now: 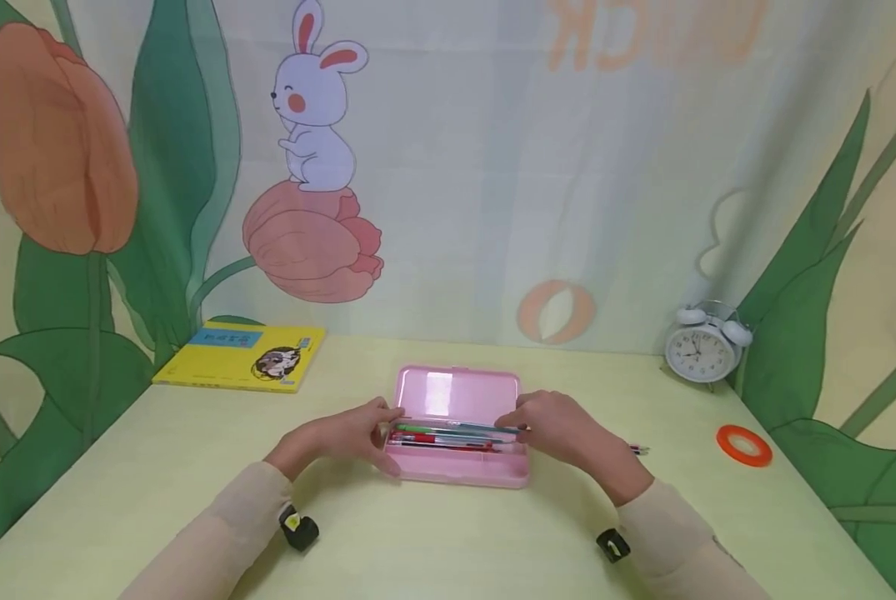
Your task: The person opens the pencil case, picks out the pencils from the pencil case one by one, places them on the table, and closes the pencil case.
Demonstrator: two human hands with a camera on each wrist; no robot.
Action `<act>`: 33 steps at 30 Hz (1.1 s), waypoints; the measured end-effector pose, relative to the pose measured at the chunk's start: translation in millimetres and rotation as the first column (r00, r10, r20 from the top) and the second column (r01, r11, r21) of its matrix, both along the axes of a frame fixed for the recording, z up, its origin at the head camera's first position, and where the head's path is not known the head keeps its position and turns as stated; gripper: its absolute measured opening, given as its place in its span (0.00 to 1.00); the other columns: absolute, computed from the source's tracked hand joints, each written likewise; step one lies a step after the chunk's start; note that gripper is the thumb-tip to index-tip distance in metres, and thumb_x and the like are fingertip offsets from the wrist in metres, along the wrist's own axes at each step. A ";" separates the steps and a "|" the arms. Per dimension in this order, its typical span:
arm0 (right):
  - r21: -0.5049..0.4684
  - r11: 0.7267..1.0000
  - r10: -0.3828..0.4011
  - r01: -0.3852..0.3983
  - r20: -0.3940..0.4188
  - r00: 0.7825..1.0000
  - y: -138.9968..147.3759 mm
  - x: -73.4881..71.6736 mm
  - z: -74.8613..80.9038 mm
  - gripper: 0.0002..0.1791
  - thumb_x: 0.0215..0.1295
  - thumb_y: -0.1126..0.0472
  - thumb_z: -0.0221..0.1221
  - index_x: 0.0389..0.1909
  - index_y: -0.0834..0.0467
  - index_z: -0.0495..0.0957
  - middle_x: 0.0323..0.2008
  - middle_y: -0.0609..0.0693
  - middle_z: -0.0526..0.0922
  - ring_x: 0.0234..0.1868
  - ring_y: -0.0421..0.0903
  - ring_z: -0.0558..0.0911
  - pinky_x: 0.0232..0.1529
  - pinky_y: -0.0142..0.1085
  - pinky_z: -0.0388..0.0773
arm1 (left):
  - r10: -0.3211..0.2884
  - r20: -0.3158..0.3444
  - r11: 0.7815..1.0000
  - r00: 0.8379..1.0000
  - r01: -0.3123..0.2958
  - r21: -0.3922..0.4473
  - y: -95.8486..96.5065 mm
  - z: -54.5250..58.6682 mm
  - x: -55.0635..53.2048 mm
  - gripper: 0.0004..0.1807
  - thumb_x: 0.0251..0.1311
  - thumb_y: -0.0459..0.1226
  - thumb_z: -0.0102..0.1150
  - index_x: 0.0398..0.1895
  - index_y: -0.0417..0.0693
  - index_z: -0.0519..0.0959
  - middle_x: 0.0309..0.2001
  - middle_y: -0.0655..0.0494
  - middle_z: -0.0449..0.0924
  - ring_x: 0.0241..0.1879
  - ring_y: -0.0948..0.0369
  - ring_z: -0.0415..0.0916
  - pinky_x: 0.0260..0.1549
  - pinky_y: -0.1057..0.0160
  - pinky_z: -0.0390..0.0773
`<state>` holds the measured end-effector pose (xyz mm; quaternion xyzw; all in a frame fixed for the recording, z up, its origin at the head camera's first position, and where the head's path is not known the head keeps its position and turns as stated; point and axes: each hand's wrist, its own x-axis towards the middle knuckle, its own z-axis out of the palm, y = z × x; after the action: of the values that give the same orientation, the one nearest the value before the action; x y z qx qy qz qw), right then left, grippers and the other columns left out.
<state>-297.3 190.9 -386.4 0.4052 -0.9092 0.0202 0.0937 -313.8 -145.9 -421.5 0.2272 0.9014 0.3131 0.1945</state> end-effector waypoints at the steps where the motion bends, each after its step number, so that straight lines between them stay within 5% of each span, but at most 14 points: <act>1: -0.014 1.000 0.004 -0.004 -0.007 1.000 3.3 1.3 -0.1 0.17 0.53 0.70 0.72 0.42 0.51 0.90 0.27 0.44 0.80 0.26 0.40 0.76 0.26 0.32 0.72 | 0.002 -0.002 1.000 1.000 -0.002 -0.001 -0.6 -0.4 0.0 0.55 0.47 0.50 0.79 0.77 0.45 0.59 0.47 0.52 0.66 0.47 0.56 0.66 0.43 0.57 0.69; 13: -0.116 0.988 -0.086 0.098 0.104 0.991 49.8 22.2 3.5 0.18 0.51 0.68 0.74 0.44 0.50 0.90 0.25 0.39 0.76 0.23 0.33 0.70 0.23 0.29 0.68 | 0.004 -0.002 1.000 1.000 -0.004 0.002 -1.9 -0.8 -0.9 0.56 0.47 0.50 0.79 0.77 0.45 0.59 0.47 0.52 0.66 0.46 0.57 0.67 0.42 0.58 0.70; 21: -0.153 0.980 -0.103 0.127 0.154 0.983 76.0 23.9 8.2 0.17 0.51 0.69 0.73 0.44 0.55 0.89 0.24 0.40 0.76 0.22 0.34 0.67 0.22 0.29 0.67 | 0.000 -0.009 1.000 1.000 0.000 -0.002 -1.8 -0.1 0.1 0.55 0.47 0.49 0.79 0.77 0.44 0.59 0.46 0.52 0.66 0.45 0.57 0.66 0.41 0.58 0.70; 28: -0.111 0.965 -0.205 0.238 0.253 0.946 89.1 23.8 16.4 0.15 0.54 0.69 0.72 0.44 0.55 0.89 0.26 0.41 0.77 0.23 0.36 0.70 0.23 0.30 0.70 | 0.009 0.009 1.000 1.000 -0.009 0.003 -0.1 -3.7 0.7 0.55 0.48 0.49 0.79 0.77 0.45 0.59 0.46 0.52 0.66 0.46 0.57 0.66 0.42 0.58 0.69; 33: -0.094 0.965 -0.207 0.245 0.298 0.932 96.2 22.7 17.2 0.13 0.53 0.71 0.72 0.41 0.56 0.90 0.30 0.41 0.83 0.28 0.36 0.77 0.27 0.30 0.75 | 0.013 0.003 1.000 1.000 -0.013 -0.006 0.9 -2.5 0.0 0.55 0.48 0.49 0.79 0.77 0.46 0.60 0.46 0.53 0.67 0.45 0.57 0.67 0.41 0.58 0.69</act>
<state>-274.6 287.1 -369.1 0.2837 -0.9505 0.1265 -0.0109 -313.8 -145.0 -424.0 0.2203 0.9035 0.3120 0.1943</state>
